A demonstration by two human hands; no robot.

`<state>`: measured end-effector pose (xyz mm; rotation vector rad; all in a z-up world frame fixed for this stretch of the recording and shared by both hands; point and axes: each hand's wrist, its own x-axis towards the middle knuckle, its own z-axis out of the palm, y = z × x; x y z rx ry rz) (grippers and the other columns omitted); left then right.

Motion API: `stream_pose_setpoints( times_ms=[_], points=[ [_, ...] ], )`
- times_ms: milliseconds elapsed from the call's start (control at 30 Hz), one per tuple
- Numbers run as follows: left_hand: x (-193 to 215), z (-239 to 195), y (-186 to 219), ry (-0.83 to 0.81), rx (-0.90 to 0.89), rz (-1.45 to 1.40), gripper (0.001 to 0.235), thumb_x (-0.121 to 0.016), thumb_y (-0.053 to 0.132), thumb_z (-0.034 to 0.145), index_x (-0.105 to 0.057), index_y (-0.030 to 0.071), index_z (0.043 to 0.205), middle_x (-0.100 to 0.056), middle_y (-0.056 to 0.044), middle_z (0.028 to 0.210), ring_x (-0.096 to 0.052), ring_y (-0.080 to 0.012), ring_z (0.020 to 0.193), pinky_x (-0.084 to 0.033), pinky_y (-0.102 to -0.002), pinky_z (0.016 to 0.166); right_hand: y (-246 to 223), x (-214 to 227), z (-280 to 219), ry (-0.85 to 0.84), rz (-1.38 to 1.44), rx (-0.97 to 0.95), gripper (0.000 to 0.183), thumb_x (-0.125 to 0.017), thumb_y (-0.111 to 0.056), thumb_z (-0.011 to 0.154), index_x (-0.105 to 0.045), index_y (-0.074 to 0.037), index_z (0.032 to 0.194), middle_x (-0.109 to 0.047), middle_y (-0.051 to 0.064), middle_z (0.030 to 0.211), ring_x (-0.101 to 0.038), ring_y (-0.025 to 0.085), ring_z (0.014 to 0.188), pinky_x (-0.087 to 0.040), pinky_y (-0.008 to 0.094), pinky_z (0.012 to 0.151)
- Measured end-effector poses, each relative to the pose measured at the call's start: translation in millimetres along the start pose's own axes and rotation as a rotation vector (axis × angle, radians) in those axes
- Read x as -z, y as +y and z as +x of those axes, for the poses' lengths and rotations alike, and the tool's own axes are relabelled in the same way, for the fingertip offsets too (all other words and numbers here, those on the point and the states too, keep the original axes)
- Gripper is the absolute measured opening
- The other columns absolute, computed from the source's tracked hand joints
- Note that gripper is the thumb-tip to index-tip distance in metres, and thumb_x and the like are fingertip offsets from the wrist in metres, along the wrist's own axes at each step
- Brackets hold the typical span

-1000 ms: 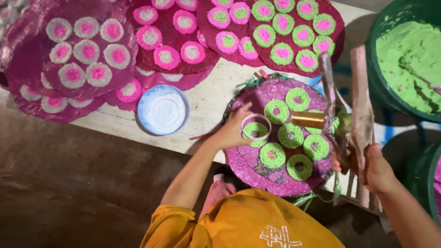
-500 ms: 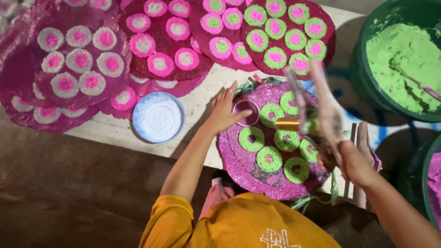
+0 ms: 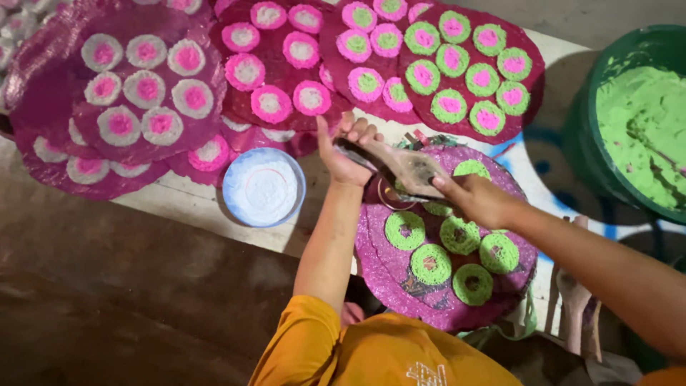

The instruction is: The person prepares colorful snacks by placing green dough into circular molds on mats and pressing them with a wooden tool.

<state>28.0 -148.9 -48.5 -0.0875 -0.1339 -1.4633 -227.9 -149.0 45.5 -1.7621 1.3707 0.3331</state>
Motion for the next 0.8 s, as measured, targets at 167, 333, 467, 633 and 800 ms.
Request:
stream_pose_setpoints(
  times_ms=[167,333,467,633,800],
  points=[
    [12.2,-3.4,5.0,0.027,-0.005,0.002,0.053,-0.048,0.068,0.100,-0.050,0.018,0.082,-0.044,0.006,0.070,-0.048,-0.0128,0.070,-0.046,-0.037,0.081,-4.8,-13.0,3.9,0.019,0.021,0.043,0.084,-0.033,-0.072,0.094,-0.067,0.000,0.070,-0.062,0.014,0.058,-0.063,0.026,0.056,-0.051,0.047,0.060],
    [24.1,-8.9,-23.9,0.176,-0.035,-0.022,0.043,-0.051,0.059,0.099,-0.048,0.020,0.079,-0.044,0.007,0.068,-0.046,-0.0123,0.067,-0.045,-0.036,0.078,4.9,0.1,-6.0,0.044,-0.093,-0.024,0.078,-0.037,-0.067,0.097,-0.070,0.002,0.077,-0.065,0.018,0.062,-0.067,0.033,0.061,-0.053,0.050,0.065],
    [23.4,5.9,-38.7,0.191,-0.037,-0.032,0.037,-0.051,0.053,0.096,-0.046,0.021,0.076,-0.042,0.008,0.065,-0.045,-0.0116,0.063,-0.043,-0.035,0.076,0.9,10.9,-13.5,0.181,-0.210,0.029,0.069,-0.040,-0.064,0.096,-0.074,-0.004,0.091,-0.070,0.020,0.068,-0.070,0.036,0.070,-0.051,0.050,0.072],
    [14.1,27.6,-26.4,0.141,-0.028,0.079,0.042,-0.048,0.054,0.097,-0.044,0.020,0.072,-0.037,0.008,0.059,-0.040,-0.0117,0.056,-0.041,-0.034,0.068,-8.9,2.0,-11.0,0.305,-0.181,0.064,0.060,-0.045,-0.057,0.099,-0.074,-0.005,0.098,-0.069,0.023,0.073,-0.069,0.041,0.073,-0.050,0.052,0.074],
    [11.3,27.3,-1.2,0.078,-0.039,0.143,0.042,-0.045,0.052,0.098,-0.043,0.019,0.072,-0.036,0.008,0.058,-0.037,-0.0108,0.054,-0.037,-0.032,0.062,-11.3,-18.5,4.1,0.321,-0.038,0.195,0.056,-0.044,-0.053,0.100,-0.073,-0.005,0.100,-0.070,0.020,0.074,-0.070,0.038,0.067,-0.053,0.052,0.071]
  ],
)
